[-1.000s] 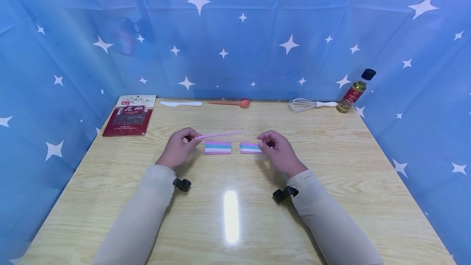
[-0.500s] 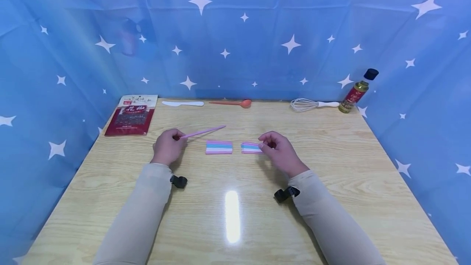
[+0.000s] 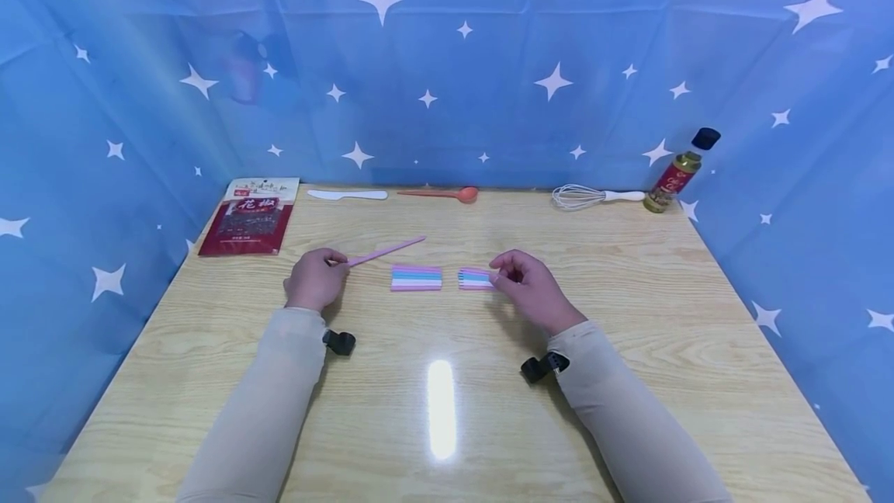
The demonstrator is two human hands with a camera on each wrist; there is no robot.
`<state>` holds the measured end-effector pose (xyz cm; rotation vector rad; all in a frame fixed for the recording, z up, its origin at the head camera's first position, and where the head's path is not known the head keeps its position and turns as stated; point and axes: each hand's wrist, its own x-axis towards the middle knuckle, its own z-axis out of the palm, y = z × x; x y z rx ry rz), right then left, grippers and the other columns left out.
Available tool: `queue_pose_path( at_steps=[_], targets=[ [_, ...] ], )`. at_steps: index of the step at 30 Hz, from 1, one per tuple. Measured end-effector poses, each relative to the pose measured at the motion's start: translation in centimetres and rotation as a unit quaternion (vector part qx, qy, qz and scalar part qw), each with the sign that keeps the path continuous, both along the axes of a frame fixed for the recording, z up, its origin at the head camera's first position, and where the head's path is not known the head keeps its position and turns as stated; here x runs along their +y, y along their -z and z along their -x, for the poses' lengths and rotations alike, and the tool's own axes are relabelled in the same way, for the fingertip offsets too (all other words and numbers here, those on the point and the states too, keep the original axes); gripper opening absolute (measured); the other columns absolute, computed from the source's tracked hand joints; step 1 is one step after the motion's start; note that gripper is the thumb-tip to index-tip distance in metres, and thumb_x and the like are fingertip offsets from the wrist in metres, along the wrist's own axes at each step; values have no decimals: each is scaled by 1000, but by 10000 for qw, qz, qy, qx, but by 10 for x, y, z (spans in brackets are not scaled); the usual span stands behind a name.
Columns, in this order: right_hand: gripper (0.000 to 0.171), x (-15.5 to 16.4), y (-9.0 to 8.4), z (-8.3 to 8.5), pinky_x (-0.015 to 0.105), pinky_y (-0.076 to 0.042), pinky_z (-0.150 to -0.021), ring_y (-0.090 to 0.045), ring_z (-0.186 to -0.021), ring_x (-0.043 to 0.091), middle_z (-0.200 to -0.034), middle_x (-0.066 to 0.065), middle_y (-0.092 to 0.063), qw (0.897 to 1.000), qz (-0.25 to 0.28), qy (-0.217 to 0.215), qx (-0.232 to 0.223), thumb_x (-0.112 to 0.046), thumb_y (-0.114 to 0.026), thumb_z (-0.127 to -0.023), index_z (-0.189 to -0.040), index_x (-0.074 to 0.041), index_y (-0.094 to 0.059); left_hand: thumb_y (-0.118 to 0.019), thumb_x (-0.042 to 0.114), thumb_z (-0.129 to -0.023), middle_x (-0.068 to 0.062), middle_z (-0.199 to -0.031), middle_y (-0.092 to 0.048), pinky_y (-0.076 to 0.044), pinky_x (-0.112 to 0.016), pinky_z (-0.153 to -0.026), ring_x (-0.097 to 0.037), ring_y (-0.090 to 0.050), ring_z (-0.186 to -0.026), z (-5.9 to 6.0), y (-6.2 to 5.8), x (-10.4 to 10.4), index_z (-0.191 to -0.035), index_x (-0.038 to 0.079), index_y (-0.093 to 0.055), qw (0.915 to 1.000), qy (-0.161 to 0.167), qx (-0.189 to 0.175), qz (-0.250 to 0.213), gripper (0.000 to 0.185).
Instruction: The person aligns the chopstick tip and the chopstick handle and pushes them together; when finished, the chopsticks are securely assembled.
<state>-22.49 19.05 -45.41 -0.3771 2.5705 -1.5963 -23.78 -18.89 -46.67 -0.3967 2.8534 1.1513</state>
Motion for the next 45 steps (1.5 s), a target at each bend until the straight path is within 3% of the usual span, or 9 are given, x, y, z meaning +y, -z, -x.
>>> queue_pose_path(
  at_steps=[3,7,12,16,23,29,41,45],
  targets=[
    [18,2,1,1,29,-43,-64,-50,-72,21,-84,5,-56,9990,-419,12,-145,-20,-69,-103,-116,-7,-70,-61,28,-107,-11,-112,-71,-35,-60,-98,-32,-61,-95,-1,-4,6,-126,17,-75,9996,248,137,52,26],
    [16,3,2,1,32,-41,-60,-47,-65,20,-77,2,-53,9940,-1009,-68,-426,-22,-69,-102,-114,-12,-72,-64,25,-106,-11,-110,-69,-41,-51,-92,-29,-60,-94,-5,-8,21,-124,15,-76,9944,986,381,36,24],
    [15,3,1,-1,34,-43,-63,-49,-67,21,-79,4,-57,9880,-1422,-240,-548,-22,-68,-103,-113,-14,-75,-69,19,-103,-8,-111,-68,-45,-45,-90,-26,-59,-97,-13,-11,42,-114,14,-80,9789,1969,542,-39,16],
    [15,4,1,-1,35,-44,-67,-51,-73,21,-84,5,-60,9837,-1657,-365,-596,-20,-68,-103,-115,-16,-76,-70,20,-102,-2,-102,-68,-43,-46,-90,-21,-58,-92,-16,-10,54,-108,19,-82,9682,2449,497,129,13],
    [18,4,4,1,34,-43,-70,-51,-78,20,-91,5,-62,9798,-1825,-583,-572,-20,-67,-104,-120,-15,-74,-70,21,-103,0,-113,-72,-42,-52,-102,-19,-62,-101,-19,-10,58,-109,24,-82,9658,2561,202,352,14],
    [19,5,4,1,34,-44,-71,-52,-80,21,-93,5,-63,9786,-1864,-620,-607,-21,-68,-104,-121,-15,-74,-69,21,-104,0,-112,-72,-37,-56,-106,-21,-61,-102,-19,-10,57,-111,23,-81,9666,2541,104,320,15],
    [13,5,4,1,34,-44,-67,-52,-74,21,-89,5,-63,9800,-1847,-571,-471,-16,-70,-101,-113,-15,-75,-72,18,-100,1,-92,-65,-39,-43,-86,-18,-56,-85,-16,-7,53,-101,18,-77,9642,2602,223,450,5],
    [10,5,3,0,35,-43,-65,-51,-72,21,-88,5,-62,9787,-1895,-517,-596,-14,-70,-100,-109,-14,-74,-75,19,-96,3,-88,-63,-39,-45,-88,-18,-56,-83,-14,-6,53,-98,16,-74,9635,2594,130,644,3]
  ],
)
